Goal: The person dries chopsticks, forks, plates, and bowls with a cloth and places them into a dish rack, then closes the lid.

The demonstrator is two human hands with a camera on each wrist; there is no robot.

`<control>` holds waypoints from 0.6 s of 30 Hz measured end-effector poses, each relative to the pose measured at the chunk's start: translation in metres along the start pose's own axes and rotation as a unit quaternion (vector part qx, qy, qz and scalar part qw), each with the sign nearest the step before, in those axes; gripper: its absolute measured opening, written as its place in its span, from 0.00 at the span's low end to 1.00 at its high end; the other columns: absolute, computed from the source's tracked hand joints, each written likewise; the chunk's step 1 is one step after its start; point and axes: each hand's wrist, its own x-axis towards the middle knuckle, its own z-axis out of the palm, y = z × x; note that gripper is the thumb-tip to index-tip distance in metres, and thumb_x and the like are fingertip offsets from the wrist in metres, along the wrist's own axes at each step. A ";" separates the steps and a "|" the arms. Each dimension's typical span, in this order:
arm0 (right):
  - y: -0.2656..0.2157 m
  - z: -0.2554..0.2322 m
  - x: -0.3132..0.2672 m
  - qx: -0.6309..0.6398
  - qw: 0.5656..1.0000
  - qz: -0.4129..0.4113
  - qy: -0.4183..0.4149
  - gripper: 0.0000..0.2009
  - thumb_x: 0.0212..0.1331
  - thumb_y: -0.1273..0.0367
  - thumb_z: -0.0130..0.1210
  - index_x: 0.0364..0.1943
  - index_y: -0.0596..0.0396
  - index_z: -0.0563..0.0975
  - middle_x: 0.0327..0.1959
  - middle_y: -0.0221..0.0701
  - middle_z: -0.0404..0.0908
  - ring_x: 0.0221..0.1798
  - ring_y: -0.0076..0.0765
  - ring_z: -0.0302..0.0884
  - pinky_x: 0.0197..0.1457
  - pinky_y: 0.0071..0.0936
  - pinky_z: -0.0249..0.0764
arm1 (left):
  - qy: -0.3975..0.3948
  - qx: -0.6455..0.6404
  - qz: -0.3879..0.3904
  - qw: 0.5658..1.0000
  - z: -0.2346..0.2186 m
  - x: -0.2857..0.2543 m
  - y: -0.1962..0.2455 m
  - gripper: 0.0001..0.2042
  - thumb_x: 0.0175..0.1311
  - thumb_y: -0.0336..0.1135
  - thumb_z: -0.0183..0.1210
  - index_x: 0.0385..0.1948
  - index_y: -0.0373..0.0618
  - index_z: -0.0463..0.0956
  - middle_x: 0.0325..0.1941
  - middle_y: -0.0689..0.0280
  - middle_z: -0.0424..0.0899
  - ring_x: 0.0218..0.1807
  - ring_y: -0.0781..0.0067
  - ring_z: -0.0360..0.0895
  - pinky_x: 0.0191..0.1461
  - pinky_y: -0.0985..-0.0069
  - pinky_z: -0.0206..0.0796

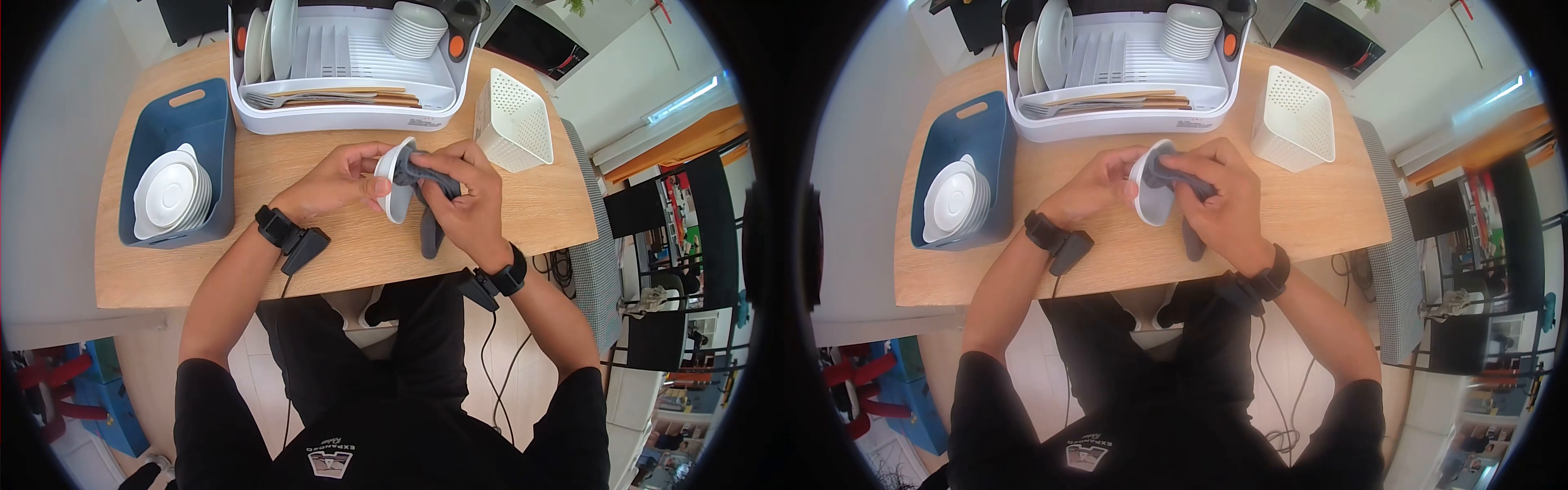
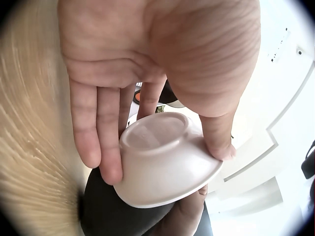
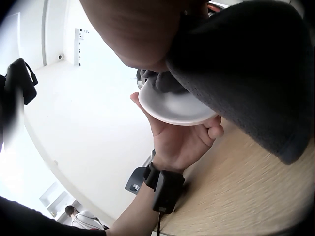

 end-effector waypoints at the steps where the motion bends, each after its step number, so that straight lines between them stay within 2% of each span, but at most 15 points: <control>1: 0.000 -0.001 0.004 0.000 1.000 0.001 0.000 0.18 0.49 0.83 0.60 0.44 0.52 0.87 0.39 0.33 0.80 0.40 0.33 0.82 0.39 0.24 0.76 | -0.001 0.000 -0.001 1.000 -0.002 0.000 -0.001 0.37 0.60 0.50 0.71 0.66 0.37 0.66 0.53 0.61 0.83 0.50 0.75 0.82 0.49 0.77 0.78; 3: 0.003 -0.006 0.011 -0.076 0.995 -0.071 0.012 0.18 0.48 0.82 0.60 0.44 0.50 0.87 0.38 0.32 0.80 0.38 0.33 0.82 0.38 0.25 0.77 | -0.019 -0.002 0.000 1.000 -0.005 0.000 -0.004 0.36 0.63 0.52 0.68 0.66 0.36 0.67 0.53 0.61 0.83 0.50 0.74 0.82 0.49 0.76 0.78; 6: 0.005 -0.010 0.013 -0.132 0.986 -0.102 0.010 0.19 0.47 0.82 0.61 0.43 0.48 0.87 0.38 0.31 0.80 0.37 0.34 0.82 0.35 0.27 0.78 | -0.014 -0.053 0.010 0.998 -0.003 -0.001 -0.004 0.36 0.64 0.51 0.67 0.66 0.36 0.66 0.53 0.60 0.83 0.51 0.74 0.82 0.51 0.75 0.77; 12: 0.002 -0.015 0.007 -0.221 0.969 -0.096 -0.047 0.18 0.46 0.81 0.61 0.42 0.47 0.87 0.38 0.29 0.80 0.35 0.37 0.81 0.36 0.30 0.77 | 0.026 -0.043 0.030 0.998 -0.004 -0.001 0.000 0.38 0.59 0.47 0.70 0.68 0.36 0.65 0.54 0.60 0.83 0.54 0.72 0.81 0.57 0.72 0.74; 16: 0.002 -0.012 0.002 -0.193 0.974 -0.088 -0.073 0.22 0.42 0.83 0.62 0.43 0.46 0.88 0.38 0.30 0.80 0.36 0.34 0.81 0.36 0.27 0.77 | 0.039 -0.025 0.055 0.997 -0.005 0.001 0.002 0.39 0.58 0.46 0.71 0.68 0.36 0.65 0.56 0.59 0.82 0.55 0.71 0.81 0.60 0.72 0.72; 18: -0.001 -0.012 0.000 -0.130 0.984 -0.050 -0.111 0.21 0.43 0.84 0.62 0.43 0.48 0.88 0.38 0.31 0.80 0.37 0.33 0.81 0.38 0.27 0.77 | 0.045 -0.021 0.046 0.998 -0.002 -0.001 0.004 0.39 0.57 0.47 0.72 0.68 0.36 0.65 0.57 0.59 0.82 0.56 0.72 0.80 0.62 0.72 0.71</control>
